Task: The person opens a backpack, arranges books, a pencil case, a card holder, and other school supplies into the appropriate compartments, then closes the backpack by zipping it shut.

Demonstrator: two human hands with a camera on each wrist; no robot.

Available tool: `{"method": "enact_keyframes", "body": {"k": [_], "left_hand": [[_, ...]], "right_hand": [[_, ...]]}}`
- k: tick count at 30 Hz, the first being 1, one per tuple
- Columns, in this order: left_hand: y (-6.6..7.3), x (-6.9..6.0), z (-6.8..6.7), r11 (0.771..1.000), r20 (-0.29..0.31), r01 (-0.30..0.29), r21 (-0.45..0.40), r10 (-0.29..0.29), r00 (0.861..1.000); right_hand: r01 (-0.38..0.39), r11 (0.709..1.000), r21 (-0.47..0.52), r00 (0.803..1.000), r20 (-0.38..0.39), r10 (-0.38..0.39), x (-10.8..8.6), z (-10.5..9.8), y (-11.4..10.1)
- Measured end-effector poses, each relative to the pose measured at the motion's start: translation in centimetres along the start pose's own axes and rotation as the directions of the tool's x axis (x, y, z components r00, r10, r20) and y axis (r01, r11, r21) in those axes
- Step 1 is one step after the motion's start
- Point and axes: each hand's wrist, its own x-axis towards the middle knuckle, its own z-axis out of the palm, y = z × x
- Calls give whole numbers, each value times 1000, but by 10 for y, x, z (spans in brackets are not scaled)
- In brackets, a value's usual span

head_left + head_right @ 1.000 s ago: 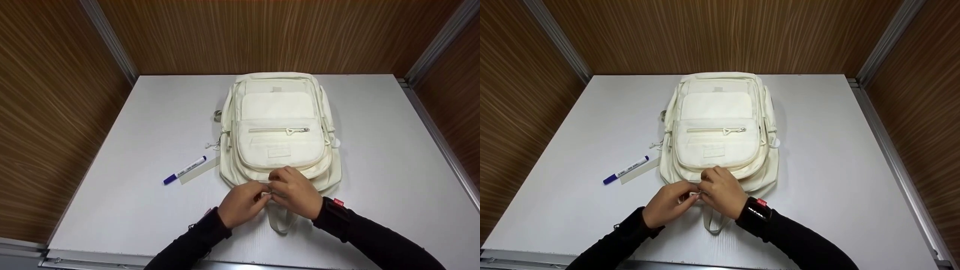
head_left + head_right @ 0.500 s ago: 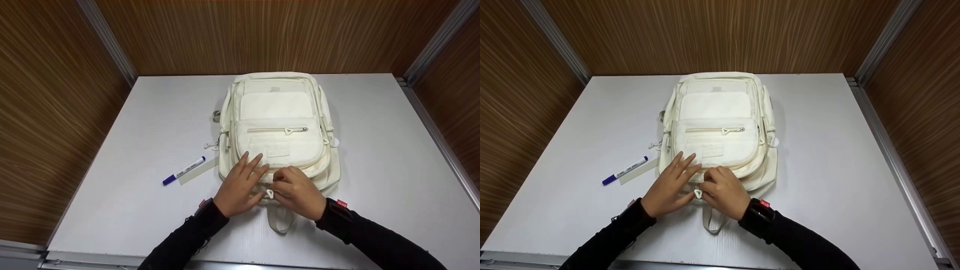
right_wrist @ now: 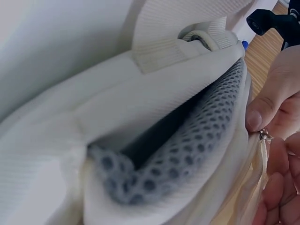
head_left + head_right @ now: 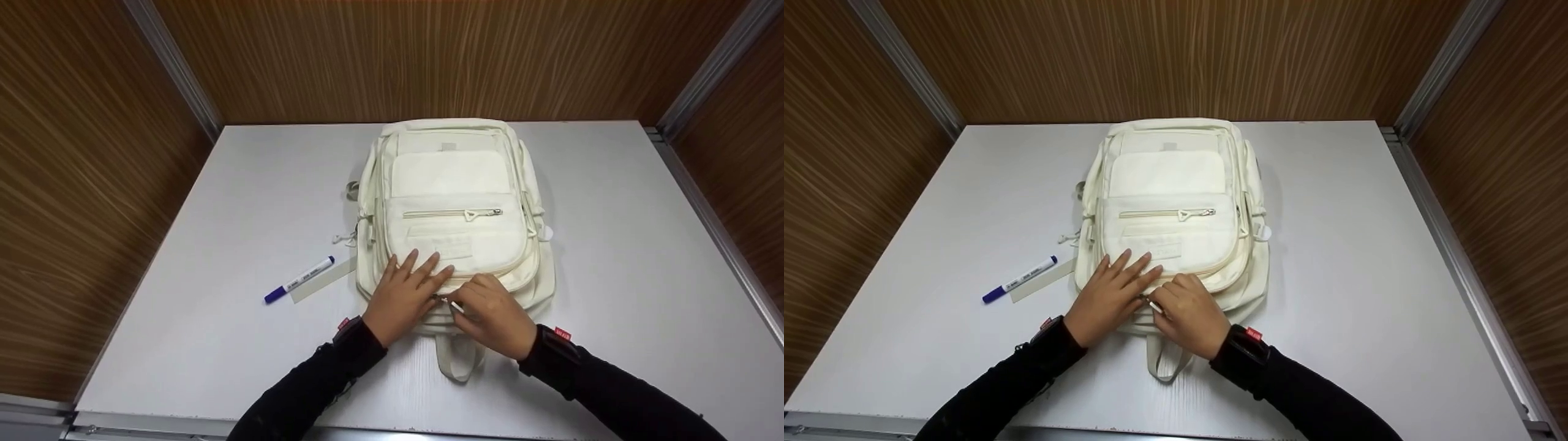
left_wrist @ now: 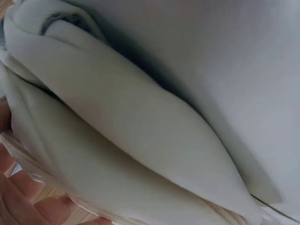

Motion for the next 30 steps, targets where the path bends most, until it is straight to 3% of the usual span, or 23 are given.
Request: {"method": "enact_keyframes", "body": {"k": [6,10,17,30], "left_hand": [[-2,-1,2,997,-80,-44,66,50,996],[-4,-1,2,993,-150,-76,90,89,985],[-9,-2,3,984,-315,-158,87,177,932],[-9,-2,-1,984,-335,-167,59,177,925]], "right_hand": [[-33,999,17,999,-16,34,-1,-5,-1],[-42,999,29,999,-21,43,-2,-9,-3],[-72,997,30,997,-39,73,-6,-13,-3],[-182,983,32,981,-57,184,-24,-43,13]]}}
